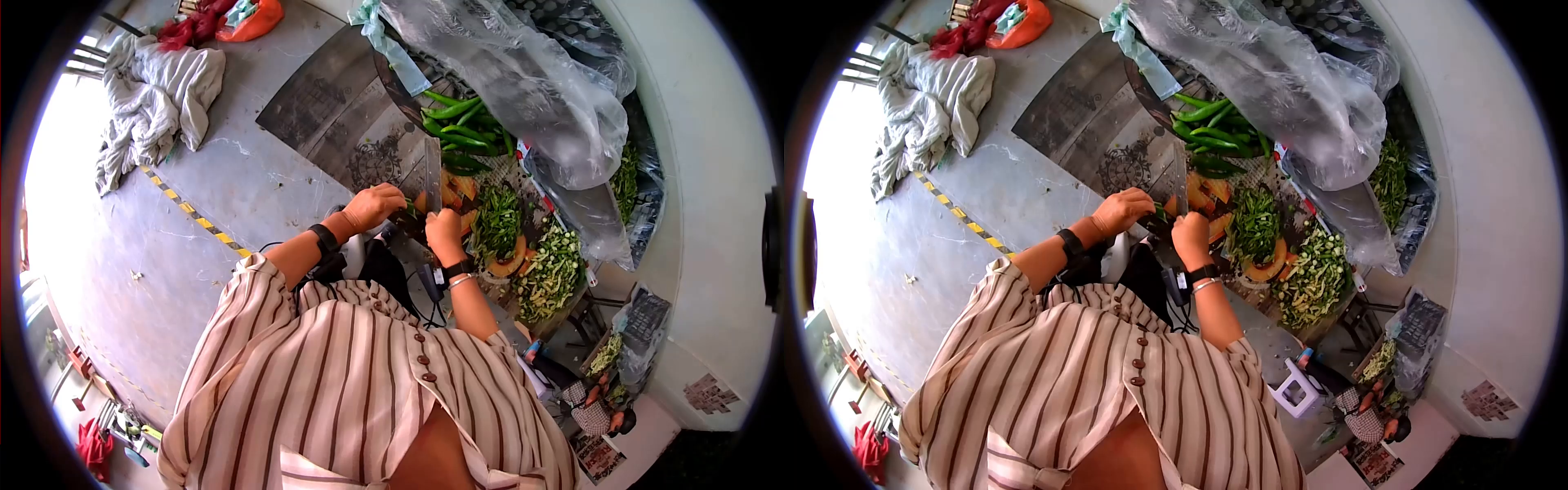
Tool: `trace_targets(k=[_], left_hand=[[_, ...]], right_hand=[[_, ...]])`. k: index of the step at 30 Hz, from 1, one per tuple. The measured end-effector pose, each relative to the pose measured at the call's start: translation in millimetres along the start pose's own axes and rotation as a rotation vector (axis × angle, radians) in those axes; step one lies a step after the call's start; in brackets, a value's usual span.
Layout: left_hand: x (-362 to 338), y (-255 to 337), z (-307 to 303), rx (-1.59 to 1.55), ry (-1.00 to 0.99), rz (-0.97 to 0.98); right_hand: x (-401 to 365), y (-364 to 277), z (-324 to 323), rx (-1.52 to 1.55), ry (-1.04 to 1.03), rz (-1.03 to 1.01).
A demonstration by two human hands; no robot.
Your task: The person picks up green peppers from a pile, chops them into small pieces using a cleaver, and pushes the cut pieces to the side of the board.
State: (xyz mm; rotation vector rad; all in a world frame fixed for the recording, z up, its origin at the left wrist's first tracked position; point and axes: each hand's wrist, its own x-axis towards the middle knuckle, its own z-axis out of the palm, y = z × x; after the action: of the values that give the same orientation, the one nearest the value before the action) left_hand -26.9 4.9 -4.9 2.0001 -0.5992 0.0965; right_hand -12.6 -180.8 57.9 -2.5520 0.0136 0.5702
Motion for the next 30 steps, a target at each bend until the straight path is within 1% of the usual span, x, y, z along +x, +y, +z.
trace_targets(k=[3, 5, 7, 9, 11, 13, 15, 16, 18, 19, 21, 22, 23, 25, 26, 28, 29, 30], left_hand=[[-3.6, 0.6, 1.7, -0.006, -0.001, -0.013], [-0.7, 1.8, 0.1, 0.001, -0.004, -0.013], [-0.7, 3.2, -1.4, 0.017, -0.026, -0.022], [-0.9, 2.0, 0.4, 0.016, -0.007, -0.007], [-1.4, 0.5, 1.5, 0.015, 0.013, 0.014], [-1.2, 2.2, 0.6, 0.039, -0.01, 0.001], [-0.2, 4.2, -0.5, 0.027, -0.006, -0.009], [-1.0, 5.0, -1.4, 0.018, -0.004, -0.014], [-3.6, 4.7, 2.1, 0.018, -0.011, -0.025], [-2.9, 2.7, 2.0, 0.027, -0.013, -0.029], [-4.2, 4.0, 0.3, 0.016, -0.006, -0.036], [-3.0, 5.4, 0.7, 0.001, 0.005, -0.039], [-0.2, 4.5, 0.3, 0.006, 0.01, -0.026], [-2.2, 4.0, 1.2, 0.009, 0.015, -0.027], [-1.7, 0.7, 0.7, 0.017, 0.021, -0.028], [-3.7, 1.3, 2.7, 0.028, 0.02, -0.01], [-5.3, 2.3, 4.3, 0.021, 0.014, -0.009], [-4.7, 2.1, 4.7, 0.026, 0.003, -0.03]], right_hand=[[-15.2, -4.3, -9.2, -0.094, -0.008, -0.032], [-20.9, -9.4, -9.1, -0.092, -0.107, -0.09], [-22.7, -12.2, -6.5, -0.108, -0.136, -0.059], [-21.6, -9.0, -3.3, -0.148, -0.14, -0.148], [-18.8, -10.5, -5.0, -0.143, -0.17, -0.113], [-15.0, -14.3, -8.5, -0.141, -0.2, -0.074], [-10.1, -17.4, -9.8, -0.171, -0.301, -0.018], [-8.1, -17.2, -5.8, -0.172, -0.309, -0.018], [-7.3, -14.1, 4.1, -0.126, -0.226, -0.056], [-5.2, -13.8, 6.3, -0.126, -0.226, -0.06], [-7.9, -11.9, 9.8, -0.049, -0.142, -0.001], [-3.7, 0.7, 17.4, 0.042, -0.153, 0.082], [0.7, 13.2, 22.1, 0.041, -0.14, 0.075], [-0.7, 12.7, 18.9, 0.16, -0.127, 0.122], [0.2, 12.9, 16.9, 0.16, -0.128, 0.113], [-11.3, -4.6, 0.3, 0.018, -0.161, 0.051], [-17.1, -7.3, -2.1, 0.02, -0.161, 0.06], [-19.8, -10.1, -4.0, -0.03, -0.165, 0.011]])
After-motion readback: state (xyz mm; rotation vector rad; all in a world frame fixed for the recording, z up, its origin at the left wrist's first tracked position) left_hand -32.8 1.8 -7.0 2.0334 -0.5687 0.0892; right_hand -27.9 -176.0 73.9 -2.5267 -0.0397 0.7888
